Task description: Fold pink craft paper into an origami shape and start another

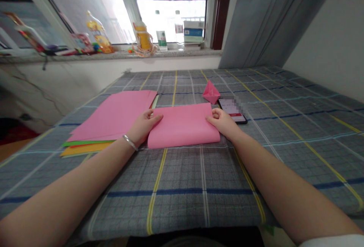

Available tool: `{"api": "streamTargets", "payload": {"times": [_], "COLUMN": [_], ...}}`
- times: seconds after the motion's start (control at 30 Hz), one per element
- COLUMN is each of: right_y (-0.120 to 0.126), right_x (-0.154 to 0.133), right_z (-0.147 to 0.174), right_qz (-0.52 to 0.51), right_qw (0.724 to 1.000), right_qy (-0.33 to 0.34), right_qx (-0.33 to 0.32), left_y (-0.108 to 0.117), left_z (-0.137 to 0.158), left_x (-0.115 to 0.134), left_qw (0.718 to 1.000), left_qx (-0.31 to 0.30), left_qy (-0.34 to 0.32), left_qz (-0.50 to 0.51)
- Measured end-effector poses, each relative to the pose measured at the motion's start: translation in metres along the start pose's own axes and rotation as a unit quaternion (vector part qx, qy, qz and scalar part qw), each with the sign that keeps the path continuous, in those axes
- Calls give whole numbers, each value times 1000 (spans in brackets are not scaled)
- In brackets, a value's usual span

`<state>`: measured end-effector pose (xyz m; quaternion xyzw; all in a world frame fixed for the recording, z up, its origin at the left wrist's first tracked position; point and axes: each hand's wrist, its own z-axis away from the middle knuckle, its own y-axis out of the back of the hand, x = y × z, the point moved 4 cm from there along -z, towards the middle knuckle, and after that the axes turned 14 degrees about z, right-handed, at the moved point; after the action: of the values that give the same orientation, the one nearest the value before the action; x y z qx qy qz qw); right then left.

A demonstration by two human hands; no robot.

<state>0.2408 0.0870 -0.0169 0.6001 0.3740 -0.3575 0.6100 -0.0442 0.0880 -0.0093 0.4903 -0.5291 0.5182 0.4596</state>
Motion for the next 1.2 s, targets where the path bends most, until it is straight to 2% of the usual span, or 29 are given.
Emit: {"api": "streamTargets", "payload": {"times": [0.2,0.53,0.87,1.03,1.2], "right_y": [0,5,3,4,5], "right_x": [4,1,-5,-5,-4], "right_z": [-2,-1,2,1,0], "right_qz": [-67,21,-93,-81,-34], "right_qw": [998,999,994,995,998], "right_qy": [-14,4,25,25,24], "right_qx": [-3,34,48,51,48], "left_y": [-2,1,1,-1,-1], "left_z": [-1,-2,-2,0,2], "left_x": [-3,-4,-2,-2,0], "left_qw": [999,1000,998,999,998], "left_qx": [-32,-6,-9,-19,-16], "left_qy": [2,-22,-38,-26,-43], "left_qz": [4,-18,-49,-37,-49]}}
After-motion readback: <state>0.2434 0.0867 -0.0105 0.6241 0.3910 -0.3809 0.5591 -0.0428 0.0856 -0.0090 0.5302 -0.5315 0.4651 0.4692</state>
